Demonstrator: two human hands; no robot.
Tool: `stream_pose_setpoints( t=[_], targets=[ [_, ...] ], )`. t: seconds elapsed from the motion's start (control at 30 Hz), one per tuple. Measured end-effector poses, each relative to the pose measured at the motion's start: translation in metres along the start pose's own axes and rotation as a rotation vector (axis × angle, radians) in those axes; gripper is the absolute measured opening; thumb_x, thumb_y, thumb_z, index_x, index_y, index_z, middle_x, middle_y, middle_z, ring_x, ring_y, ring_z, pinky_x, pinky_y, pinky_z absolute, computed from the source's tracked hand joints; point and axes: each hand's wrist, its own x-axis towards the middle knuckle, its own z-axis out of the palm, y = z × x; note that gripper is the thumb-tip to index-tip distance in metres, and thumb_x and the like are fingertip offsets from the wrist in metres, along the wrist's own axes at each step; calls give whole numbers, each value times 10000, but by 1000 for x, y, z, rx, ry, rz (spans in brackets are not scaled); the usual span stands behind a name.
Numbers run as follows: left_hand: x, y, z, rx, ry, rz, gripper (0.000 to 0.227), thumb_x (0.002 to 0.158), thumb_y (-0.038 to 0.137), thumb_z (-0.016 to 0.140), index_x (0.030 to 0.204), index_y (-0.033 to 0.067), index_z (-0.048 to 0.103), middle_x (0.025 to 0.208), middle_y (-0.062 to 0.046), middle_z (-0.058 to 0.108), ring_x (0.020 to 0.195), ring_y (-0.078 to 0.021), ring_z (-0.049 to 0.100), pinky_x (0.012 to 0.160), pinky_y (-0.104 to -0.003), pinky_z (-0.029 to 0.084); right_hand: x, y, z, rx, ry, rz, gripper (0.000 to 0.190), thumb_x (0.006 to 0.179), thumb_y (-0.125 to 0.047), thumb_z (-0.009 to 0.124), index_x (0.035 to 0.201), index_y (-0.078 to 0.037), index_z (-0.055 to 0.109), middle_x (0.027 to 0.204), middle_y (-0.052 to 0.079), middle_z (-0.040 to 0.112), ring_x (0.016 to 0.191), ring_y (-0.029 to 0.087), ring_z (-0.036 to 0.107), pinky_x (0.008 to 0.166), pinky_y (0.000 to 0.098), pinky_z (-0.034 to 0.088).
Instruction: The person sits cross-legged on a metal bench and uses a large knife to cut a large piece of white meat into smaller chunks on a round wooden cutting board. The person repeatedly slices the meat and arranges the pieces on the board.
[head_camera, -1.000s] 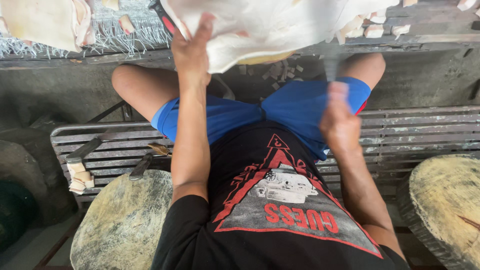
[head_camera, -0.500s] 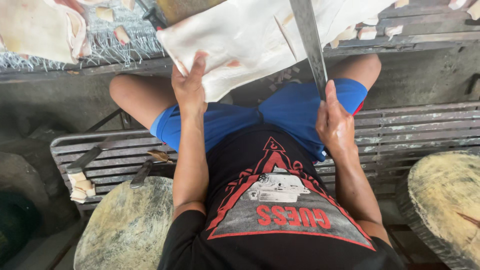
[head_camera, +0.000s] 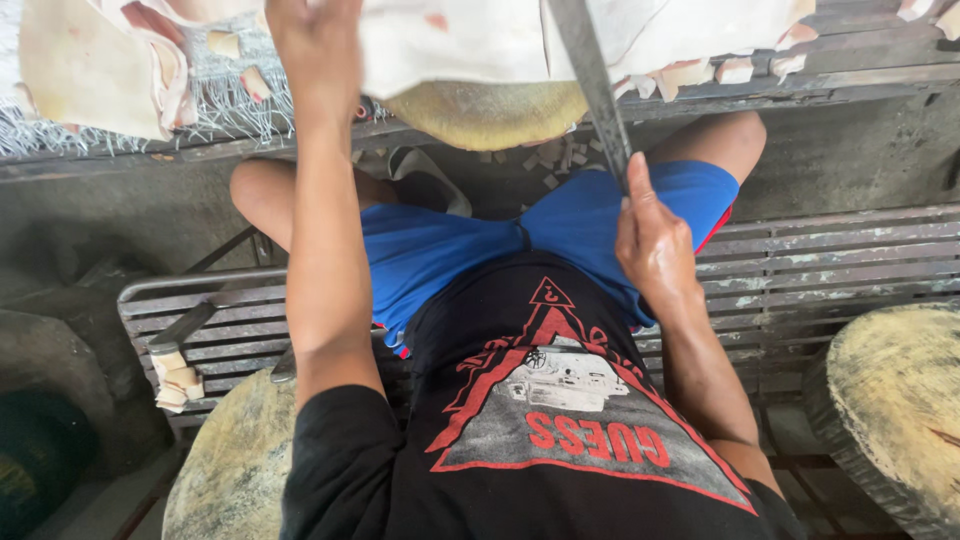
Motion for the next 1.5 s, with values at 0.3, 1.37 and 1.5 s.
stream_pose_setpoints(
  t=[0.3, 1.37, 1.5],
  targets=[
    [-71, 50, -15, -808, 124, -620, 349, 988, 122, 758, 1222, -38, 555, 1129, -159, 717, 1070, -200, 684, 1027, -327, 543, -46, -4, 6, -167, -72, 31, 618, 941, 48, 637, 1535, -12, 475, 798, 211, 674, 628, 396, 661, 582, 498, 525],
    [-109, 69, -45, -762, 61, -807, 330, 973, 114, 732, 1208, -25, 547, 1141, -133, 719, 1046, -172, 681, 991, -318, 547, -24, -5, 8, -47, 39, -94, 593, 1010, 54, 619, 1565, 27, 409, 855, 243, 661, 720, 412, 674, 646, 484, 534],
    [-136, 69, -41, -861, 129, -756, 364, 1004, 157, 743, 1207, -11, 492, 1144, -163, 710, 1076, -188, 673, 1037, -336, 537, 2, -7, 29, -124, -52, -64, 648, 951, 40, 624, 1567, 40, 422, 847, 236, 679, 689, 431, 660, 622, 522, 525]
  ],
)
